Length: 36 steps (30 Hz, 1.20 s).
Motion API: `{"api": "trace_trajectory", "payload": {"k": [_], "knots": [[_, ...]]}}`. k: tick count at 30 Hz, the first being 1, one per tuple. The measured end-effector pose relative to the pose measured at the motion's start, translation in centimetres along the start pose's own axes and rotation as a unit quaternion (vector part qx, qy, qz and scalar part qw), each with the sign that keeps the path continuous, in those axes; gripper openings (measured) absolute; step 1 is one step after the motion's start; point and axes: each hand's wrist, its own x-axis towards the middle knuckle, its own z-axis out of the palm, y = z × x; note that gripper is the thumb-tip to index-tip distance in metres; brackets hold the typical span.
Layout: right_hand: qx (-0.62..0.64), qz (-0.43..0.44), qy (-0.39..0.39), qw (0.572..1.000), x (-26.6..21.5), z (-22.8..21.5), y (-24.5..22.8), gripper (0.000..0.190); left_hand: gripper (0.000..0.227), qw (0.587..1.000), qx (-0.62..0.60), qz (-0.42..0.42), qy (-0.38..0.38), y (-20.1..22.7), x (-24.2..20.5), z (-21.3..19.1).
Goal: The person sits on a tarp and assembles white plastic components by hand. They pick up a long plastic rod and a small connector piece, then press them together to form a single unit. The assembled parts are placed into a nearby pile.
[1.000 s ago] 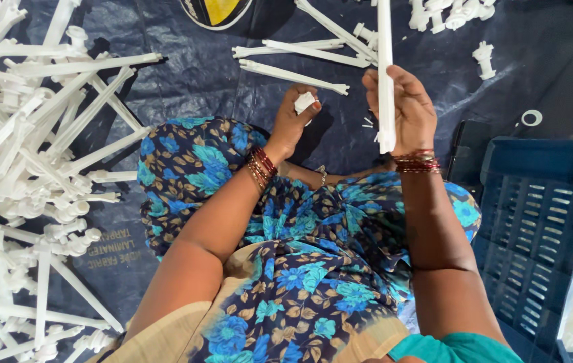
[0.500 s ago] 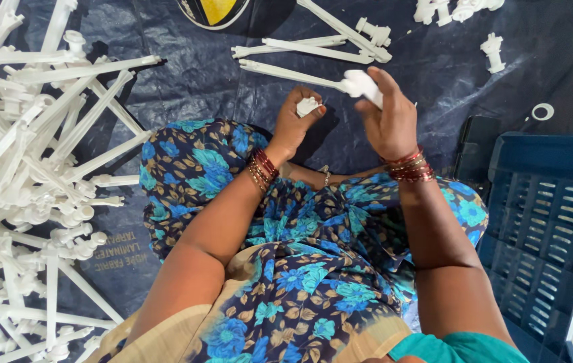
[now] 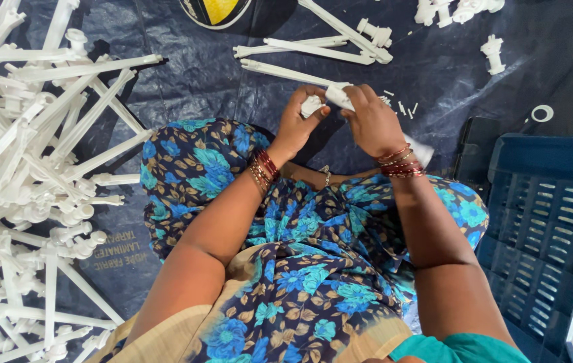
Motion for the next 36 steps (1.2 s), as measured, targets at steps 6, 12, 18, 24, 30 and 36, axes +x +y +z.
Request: {"api": "trace_trajectory", "payload": {"k": [6,12,18,24,30,36], "knots": [[-0.013,-0.004,0.009,1.000,0.0,0.3,-0.1,0.030,0.036,0.998,0.059,0.028,0.000,0.6,0.0,0.0],[0.005,-0.035,0.026,0.999,0.1,0.5,-0.3,0.027,0.028,0.985,0.148,0.094,-0.004,1.7,0.2,-0.2],[0.018,-0.037,0.027,0.999,0.2,0.5,-0.2,0.027,0.025,0.983,0.160,0.090,-0.009,2.4,0.1,-0.1],[0.012,-0.050,0.038,0.998,0.2,0.8,-0.3,0.026,0.022,0.977,0.169,0.127,-0.009,2.8,-0.1,-0.1],[0.030,-0.054,0.039,0.997,0.1,1.3,-0.3,0.028,0.023,0.969,0.182,0.167,-0.013,3.0,-0.5,-0.2],[0.007,-0.058,0.036,0.998,-0.2,1.4,-0.4,0.025,0.021,0.971,0.188,0.145,-0.018,3.7,-0.8,-0.1]]}}
